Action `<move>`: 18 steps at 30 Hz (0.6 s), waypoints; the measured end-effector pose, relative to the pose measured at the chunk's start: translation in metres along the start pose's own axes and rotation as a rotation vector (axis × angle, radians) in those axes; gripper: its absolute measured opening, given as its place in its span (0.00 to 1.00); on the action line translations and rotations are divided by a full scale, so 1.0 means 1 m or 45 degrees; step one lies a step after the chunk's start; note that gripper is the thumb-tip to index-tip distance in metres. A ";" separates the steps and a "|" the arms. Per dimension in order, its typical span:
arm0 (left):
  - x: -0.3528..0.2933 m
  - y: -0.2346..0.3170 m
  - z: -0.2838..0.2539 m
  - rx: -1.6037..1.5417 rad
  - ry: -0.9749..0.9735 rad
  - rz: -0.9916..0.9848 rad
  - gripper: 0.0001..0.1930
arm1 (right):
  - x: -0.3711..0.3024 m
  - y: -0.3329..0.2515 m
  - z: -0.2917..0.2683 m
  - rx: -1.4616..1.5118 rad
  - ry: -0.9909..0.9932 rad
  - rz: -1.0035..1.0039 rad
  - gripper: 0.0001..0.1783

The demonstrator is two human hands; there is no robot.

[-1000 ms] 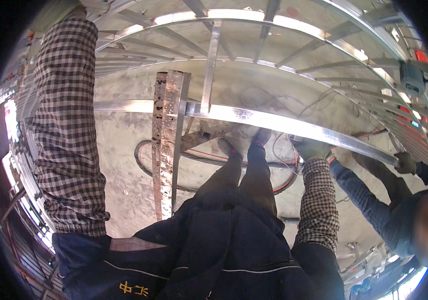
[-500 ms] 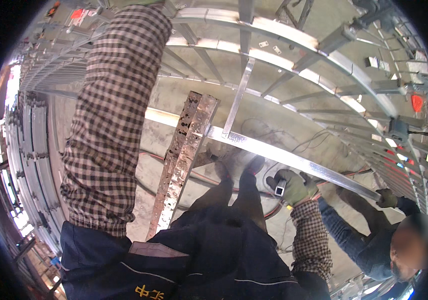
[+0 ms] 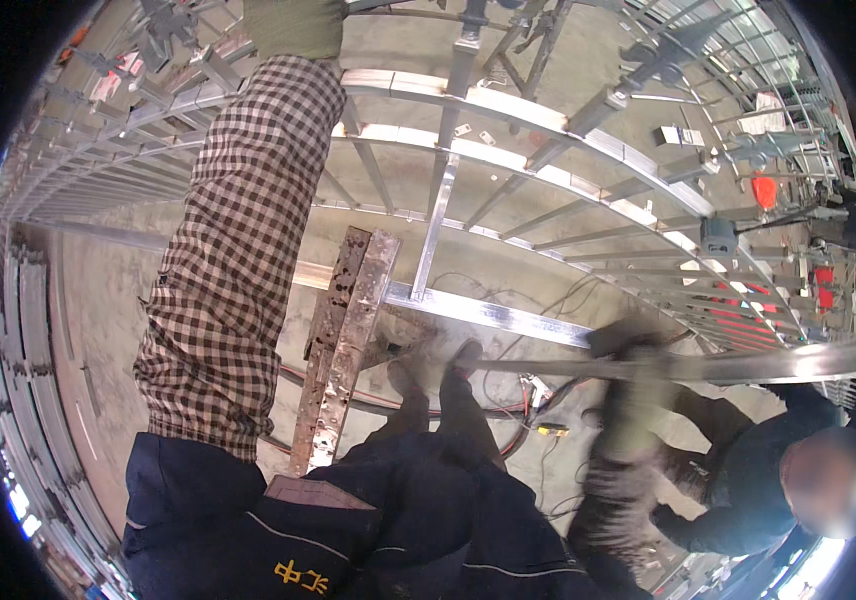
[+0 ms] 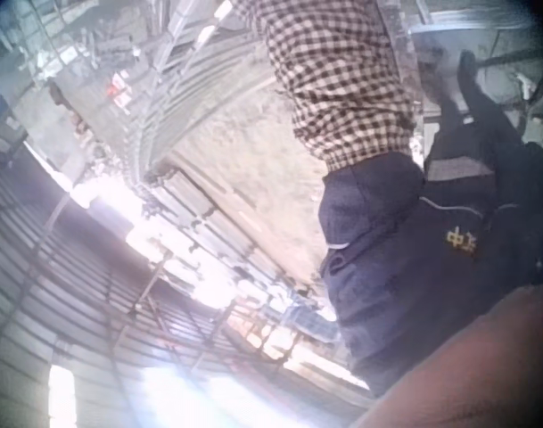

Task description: The person positions and secures metal bars onto a curved frame using a hammer and a metal jig. They repeatedly align the bars, tap them into place, and check fit while another worker grinds nearby.

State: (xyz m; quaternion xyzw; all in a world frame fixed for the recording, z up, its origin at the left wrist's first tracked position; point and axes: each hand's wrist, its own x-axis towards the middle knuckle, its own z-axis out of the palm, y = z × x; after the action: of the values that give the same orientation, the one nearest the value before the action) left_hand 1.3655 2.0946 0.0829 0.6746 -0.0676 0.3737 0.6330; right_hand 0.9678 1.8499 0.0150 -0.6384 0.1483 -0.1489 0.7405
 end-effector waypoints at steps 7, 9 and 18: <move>-0.001 -0.011 0.005 -0.034 -0.008 0.031 0.34 | 0.016 -0.020 0.036 0.152 0.147 -0.127 0.20; 0.000 -0.013 0.005 0.006 0.020 0.049 0.36 | 0.027 -0.042 0.042 0.333 0.193 -0.095 0.22; 0.002 -0.018 0.007 0.065 0.039 0.028 0.37 | 0.023 -0.027 0.082 0.578 0.209 -0.090 0.30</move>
State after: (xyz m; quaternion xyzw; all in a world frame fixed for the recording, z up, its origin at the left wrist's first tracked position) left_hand 1.3800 2.0926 0.0705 0.6841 -0.0557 0.3924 0.6123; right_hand 1.0218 1.9103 0.0521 -0.4461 0.1484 -0.2555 0.8448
